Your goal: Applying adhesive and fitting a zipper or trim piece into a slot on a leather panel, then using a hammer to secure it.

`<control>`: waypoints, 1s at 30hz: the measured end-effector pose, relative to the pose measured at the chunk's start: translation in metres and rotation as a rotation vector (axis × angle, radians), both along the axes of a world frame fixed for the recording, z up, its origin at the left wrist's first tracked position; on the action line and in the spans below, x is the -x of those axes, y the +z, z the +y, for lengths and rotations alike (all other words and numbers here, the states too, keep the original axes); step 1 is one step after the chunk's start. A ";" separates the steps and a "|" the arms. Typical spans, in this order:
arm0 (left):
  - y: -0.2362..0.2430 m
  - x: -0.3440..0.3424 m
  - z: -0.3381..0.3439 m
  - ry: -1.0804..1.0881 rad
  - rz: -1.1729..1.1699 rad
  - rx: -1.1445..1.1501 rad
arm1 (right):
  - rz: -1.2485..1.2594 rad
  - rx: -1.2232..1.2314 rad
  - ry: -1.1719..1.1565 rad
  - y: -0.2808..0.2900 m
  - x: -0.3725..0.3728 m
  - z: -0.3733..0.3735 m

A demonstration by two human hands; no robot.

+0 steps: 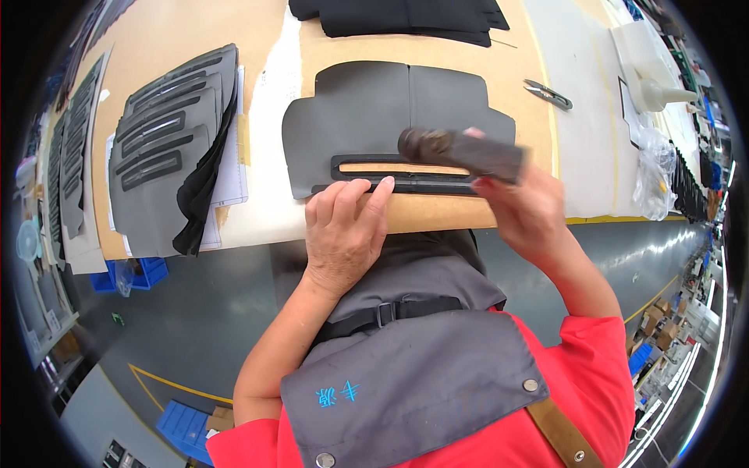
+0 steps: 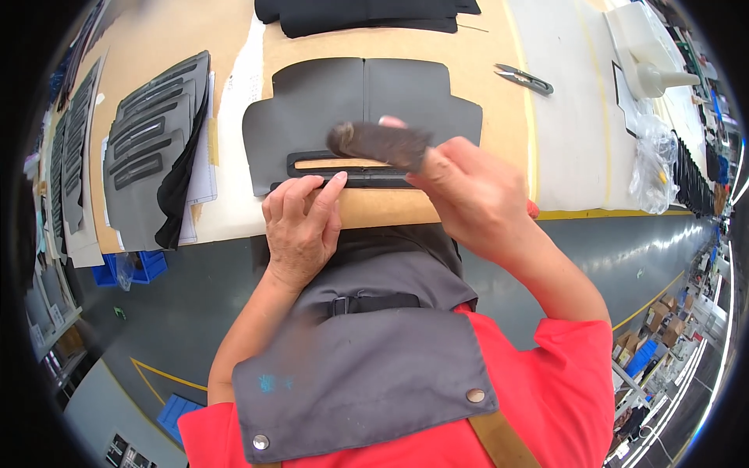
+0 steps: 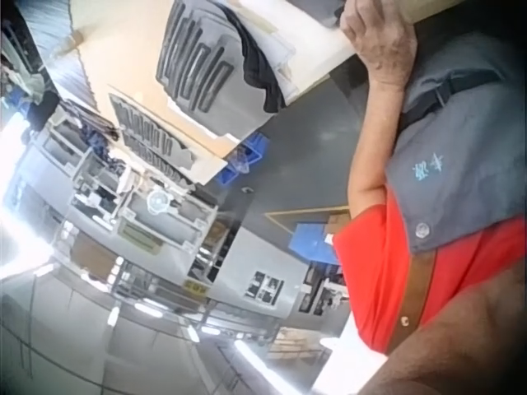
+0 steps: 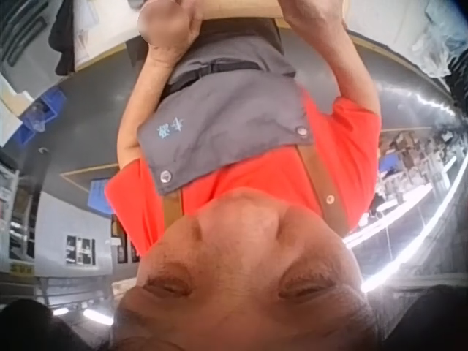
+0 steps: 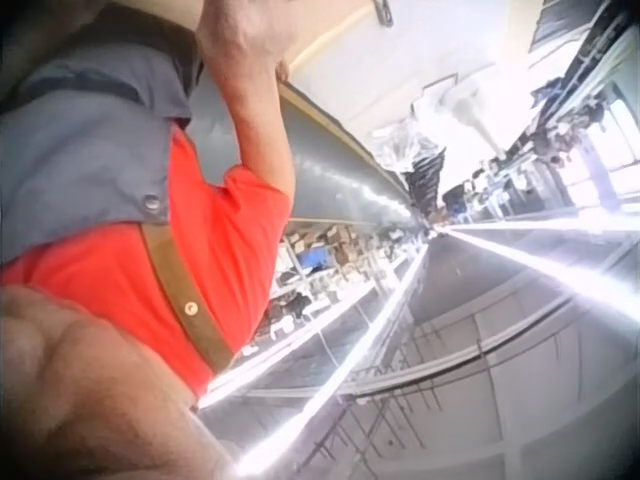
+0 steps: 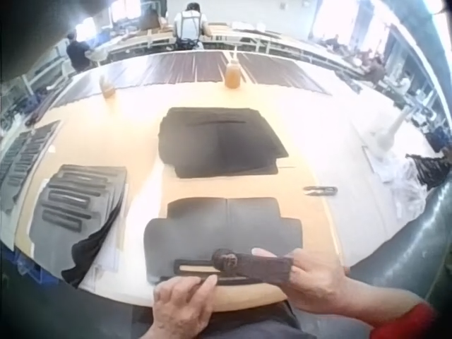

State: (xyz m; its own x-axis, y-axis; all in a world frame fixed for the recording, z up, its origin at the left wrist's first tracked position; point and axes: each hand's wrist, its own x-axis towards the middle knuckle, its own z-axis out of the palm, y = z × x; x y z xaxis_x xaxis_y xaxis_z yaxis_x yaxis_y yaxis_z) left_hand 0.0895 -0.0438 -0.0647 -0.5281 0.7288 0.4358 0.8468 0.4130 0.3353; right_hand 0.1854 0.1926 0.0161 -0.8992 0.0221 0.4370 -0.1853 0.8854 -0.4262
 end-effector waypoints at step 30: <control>-0.001 0.000 0.004 -0.010 -0.003 -0.042 | -0.359 -0.185 0.001 -0.006 -0.016 -0.009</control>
State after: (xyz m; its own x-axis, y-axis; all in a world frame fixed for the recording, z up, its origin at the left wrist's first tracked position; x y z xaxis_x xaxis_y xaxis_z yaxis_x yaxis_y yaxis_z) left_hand 0.0897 -0.0401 -0.0657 -0.5223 0.7150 0.4648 0.8497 0.3901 0.3547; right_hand 0.2014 0.1835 0.0098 -0.9954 -0.0280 0.0917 -0.0542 0.9533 -0.2972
